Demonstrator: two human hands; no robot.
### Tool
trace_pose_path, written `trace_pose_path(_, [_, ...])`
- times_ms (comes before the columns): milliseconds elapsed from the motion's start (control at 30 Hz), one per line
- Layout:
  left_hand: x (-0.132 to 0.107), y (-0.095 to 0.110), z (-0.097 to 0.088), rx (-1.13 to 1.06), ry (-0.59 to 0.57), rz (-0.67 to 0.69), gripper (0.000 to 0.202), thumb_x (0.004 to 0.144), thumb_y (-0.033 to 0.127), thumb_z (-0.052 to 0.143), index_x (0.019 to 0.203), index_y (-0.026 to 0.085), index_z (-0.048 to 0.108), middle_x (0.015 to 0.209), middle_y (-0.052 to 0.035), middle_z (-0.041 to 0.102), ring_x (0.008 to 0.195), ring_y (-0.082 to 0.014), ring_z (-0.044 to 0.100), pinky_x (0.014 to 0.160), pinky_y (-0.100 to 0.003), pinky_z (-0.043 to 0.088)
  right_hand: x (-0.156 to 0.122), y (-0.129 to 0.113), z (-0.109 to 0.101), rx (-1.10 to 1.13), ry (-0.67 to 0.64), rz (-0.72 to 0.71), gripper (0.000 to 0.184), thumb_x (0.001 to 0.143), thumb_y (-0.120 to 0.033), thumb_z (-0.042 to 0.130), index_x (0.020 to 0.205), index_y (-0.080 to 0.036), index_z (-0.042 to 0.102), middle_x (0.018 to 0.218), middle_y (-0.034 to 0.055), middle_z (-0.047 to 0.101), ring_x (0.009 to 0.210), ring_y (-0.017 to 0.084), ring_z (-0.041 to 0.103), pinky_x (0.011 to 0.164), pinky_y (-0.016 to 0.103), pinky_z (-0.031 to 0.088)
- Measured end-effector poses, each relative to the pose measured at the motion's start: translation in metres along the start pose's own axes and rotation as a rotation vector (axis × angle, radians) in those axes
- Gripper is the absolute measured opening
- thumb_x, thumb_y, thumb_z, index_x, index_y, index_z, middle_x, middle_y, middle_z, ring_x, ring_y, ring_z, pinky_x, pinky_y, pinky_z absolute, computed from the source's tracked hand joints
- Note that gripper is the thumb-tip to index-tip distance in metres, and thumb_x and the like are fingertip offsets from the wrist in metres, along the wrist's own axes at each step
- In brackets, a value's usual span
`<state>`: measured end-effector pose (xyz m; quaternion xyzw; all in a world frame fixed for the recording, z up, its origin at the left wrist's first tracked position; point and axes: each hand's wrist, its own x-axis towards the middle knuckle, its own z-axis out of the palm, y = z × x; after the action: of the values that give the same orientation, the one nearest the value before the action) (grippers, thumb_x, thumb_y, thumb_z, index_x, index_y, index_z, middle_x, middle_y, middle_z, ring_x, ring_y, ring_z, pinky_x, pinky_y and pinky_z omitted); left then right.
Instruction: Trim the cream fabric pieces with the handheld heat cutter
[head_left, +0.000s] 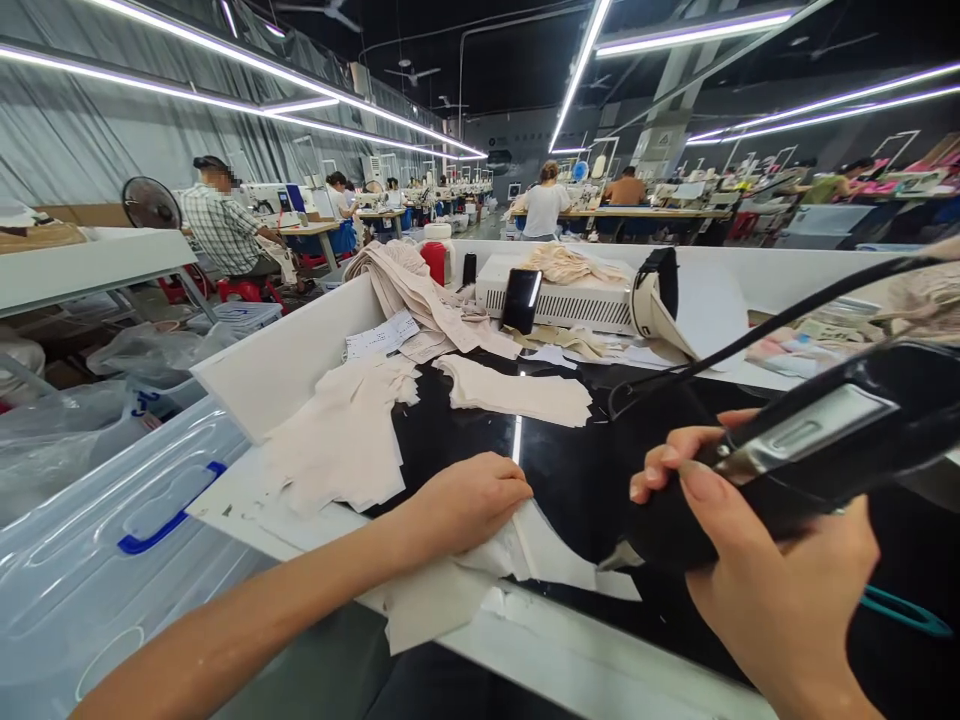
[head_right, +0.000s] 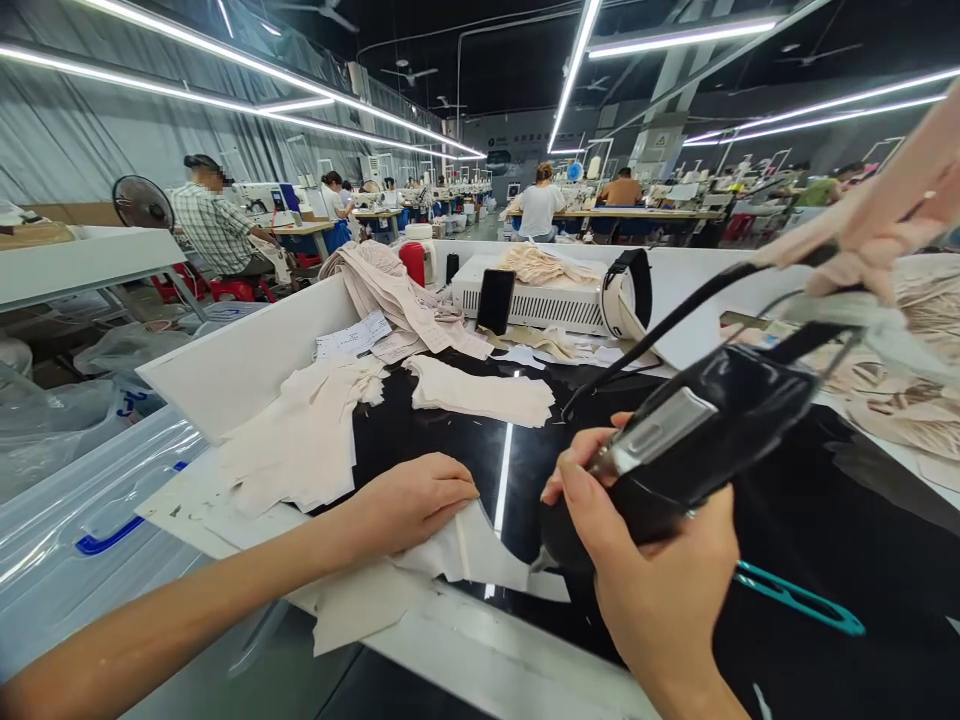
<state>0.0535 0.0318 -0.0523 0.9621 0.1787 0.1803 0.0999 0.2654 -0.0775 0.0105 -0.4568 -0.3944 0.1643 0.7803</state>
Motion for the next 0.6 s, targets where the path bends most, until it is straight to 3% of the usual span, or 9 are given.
trace_pose_path(200, [-0.015, -0.002, -0.003, -0.07, 0.036, 0.042, 0.031, 0.127, 0.029, 0.054, 0.129, 0.017, 0.083, 0.137, -0.0115, 0.082, 0.125, -0.0233, 0.079, 0.112, -0.034, 0.066, -0.001, -0.008, 0.001, -0.004, 0.04, 0.027, 0.047, 0.071, -0.041, 0.106, 0.105, -0.034, 0.075, 0.079, -0.0007, 0.073, 0.066, 0.027, 0.07, 0.06, 0.046, 0.065])
trace_pose_path(333, [-0.021, 0.0, -0.005, -0.047, 0.034, 0.073, 0.03, 0.126, 0.028, 0.055, 0.135, 0.014, 0.081, 0.143, -0.0135, 0.08, 0.129, -0.0249, 0.079, 0.115, -0.037, 0.067, 0.0, -0.009, -0.001, 0.019, 0.066, 0.053, 0.045, 0.066, -0.031, 0.104, 0.102, -0.035, 0.078, 0.077, 0.0002, 0.072, 0.065, 0.028, 0.068, 0.056, 0.045, 0.064])
trace_pose_path(600, [-0.023, 0.004, -0.005, 0.035, 0.02, 0.089, 0.027, 0.126, 0.026, 0.055, 0.134, 0.015, 0.079, 0.143, -0.0135, 0.08, 0.129, -0.0257, 0.08, 0.114, -0.038, 0.069, 0.006, -0.012, 0.008, 0.036, 0.067, 0.064, 0.043, 0.065, -0.031, 0.102, 0.1, -0.038, 0.079, 0.077, -0.0006, 0.067, 0.064, 0.027, 0.064, 0.051, 0.045, 0.061])
